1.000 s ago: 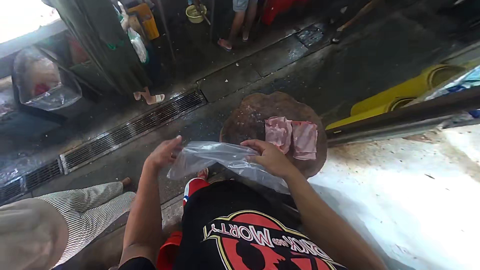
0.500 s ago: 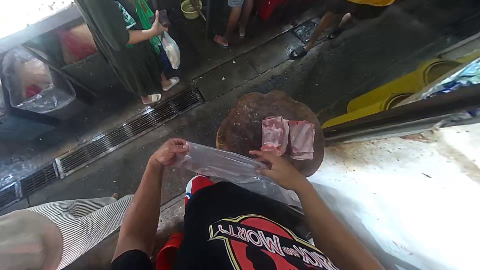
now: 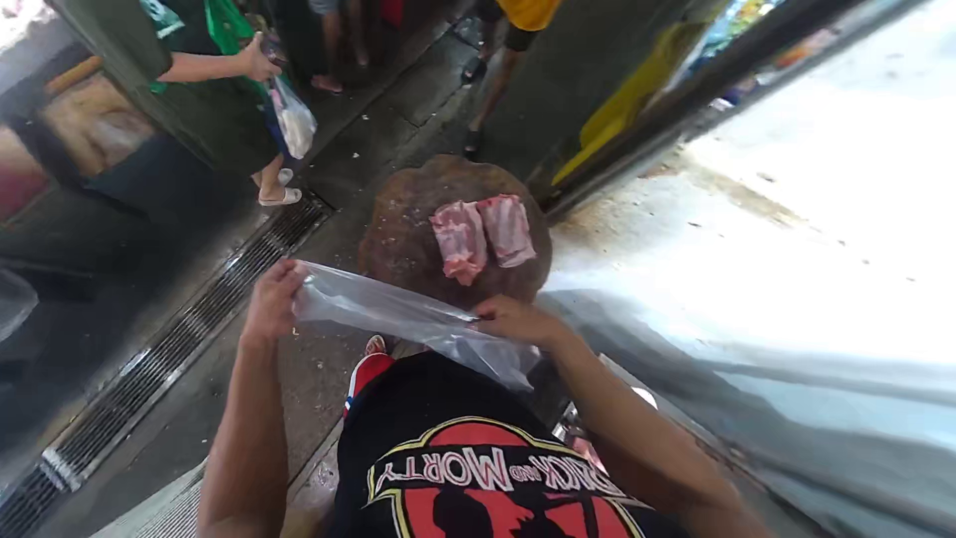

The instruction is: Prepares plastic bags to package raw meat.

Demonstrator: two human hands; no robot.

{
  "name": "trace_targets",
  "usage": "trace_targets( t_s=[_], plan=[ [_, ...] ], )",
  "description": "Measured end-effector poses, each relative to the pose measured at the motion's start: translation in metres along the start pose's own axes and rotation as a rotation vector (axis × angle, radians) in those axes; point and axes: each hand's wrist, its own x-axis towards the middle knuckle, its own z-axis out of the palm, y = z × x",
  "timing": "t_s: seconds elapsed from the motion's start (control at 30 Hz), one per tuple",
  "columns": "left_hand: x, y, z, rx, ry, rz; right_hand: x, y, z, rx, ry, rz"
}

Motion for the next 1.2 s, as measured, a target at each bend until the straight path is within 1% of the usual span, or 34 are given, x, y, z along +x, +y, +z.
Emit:
trace_targets(
  t_s=[0.03, 0.07, 0.1, 0.17, 0.2, 0.23, 0.27, 0.3, 0.33, 0.37, 0.4, 0.43, 0.47, 0.5, 0.57, 0.6, 0.63, 0.7, 0.73, 0.77, 0.83, 0.87, 0.9, 0.97, 1.03, 1.1, 1.2],
  plan=[
    [0.007, 0.005, 0.001, 0.005, -0.008, 0.013, -0.001, -0.003, 0.002, 0.000, -0.052, -0.025],
    [0.011, 0.011, 0.004, 0.004, -0.032, 0.029, -0.001, -0.006, 0.006, -0.009, -0.066, -0.053],
    [0.014, 0.020, 0.009, 0.002, -0.071, 0.054, 0.002, -0.009, 0.010, -0.039, -0.036, -0.073],
    [0.024, 0.044, 0.016, 0.032, -0.176, 0.101, 0.007, -0.018, 0.012, -0.157, 0.119, -0.058],
    [0.029, 0.054, 0.018, 0.118, -0.198, 0.115, 0.009, -0.020, 0.012, -0.202, 0.209, -0.057],
    [0.032, 0.064, 0.019, 0.270, -0.169, 0.124, 0.009, -0.019, 0.010, -0.236, 0.303, -0.086],
    [0.036, 0.071, 0.019, 0.470, -0.088, 0.136, 0.009, -0.018, 0.008, -0.258, 0.410, -0.129],
    [0.039, 0.077, 0.019, 0.686, 0.035, 0.154, 0.008, -0.020, 0.006, -0.274, 0.524, -0.161],
    [0.040, 0.082, 0.019, 0.869, 0.160, 0.165, 0.006, -0.023, 0.004, -0.286, 0.600, -0.172],
    [0.034, 0.088, 0.022, 0.979, 0.247, 0.194, 0.004, -0.028, 0.003, -0.295, 0.622, -0.173],
    [0.023, 0.095, 0.031, 1.025, 0.287, 0.260, 0.002, -0.035, 0.002, -0.298, 0.607, -0.178],
    [0.008, 0.104, 0.045, 1.042, 0.255, 0.343, 0.000, -0.043, 0.002, -0.295, 0.577, -0.196],
    [-0.005, 0.112, 0.064, 1.022, 0.148, 0.434, -0.002, -0.052, 0.003, -0.294, 0.554, -0.233],
    [-0.017, 0.114, 0.087, 0.969, -0.022, 0.504, -0.005, -0.062, 0.005, -0.284, 0.528, -0.264],
    [-0.032, 0.095, 0.130, 0.863, -0.356, 0.586, -0.013, -0.078, 0.009, -0.204, 0.493, -0.285],
    [-0.035, 0.081, 0.145, 0.797, -0.438, 0.615, -0.018, -0.083, 0.009, -0.115, 0.498, -0.291],
    [-0.035, 0.070, 0.153, 0.733, -0.448, 0.633, -0.021, -0.084, 0.006, 0.008, 0.513, -0.318],
    [-0.031, 0.063, 0.149, 0.627, -0.340, 0.622, -0.025, -0.073, -0.005, 0.304, 0.500, -0.410],
    [-0.030, 0.066, 0.142, 0.594, -0.256, 0.597, -0.026, -0.063, -0.009, 0.434, 0.438, -0.448],
    [-0.030, 0.070, 0.135, 0.584, -0.180, 0.571, -0.028, -0.055, -0.007, 0.531, 0.371, -0.462],
    [-0.031, 0.077, 0.122, 0.603, -0.068, 0.506, -0.029, -0.051, 0.007, 0.626, 0.276, -0.450],
    [-0.031, 0.078, 0.118, 0.615, -0.040, 0.479, -0.029, -0.056, 0.015, 0.645, 0.265, -0.425],
    [-0.031, 0.077, 0.114, 0.624, -0.023, 0.459, -0.029, -0.062, 0.023, 0.658, 0.293, -0.377],
    [-0.027, 0.070, 0.111, 0.634, 0.009, 0.436, -0.025, -0.067, 0.032, 0.696, 0.409, -0.272],
    [-0.019, 0.060, 0.110, 0.629, 0.066, 0.420, -0.018, -0.060, 0.035, 0.784, 0.471, -0.189],
    [-0.012, 0.051, 0.112, 0.622, 0.132, 0.424, -0.014, -0.050, 0.035, 0.896, 0.426, -0.127],
    [-0.005, 0.038, 0.116, 0.567, 0.207, 0.554, -0.014, -0.035, 0.043, 1.042, 0.256, -0.062]
  ],
)
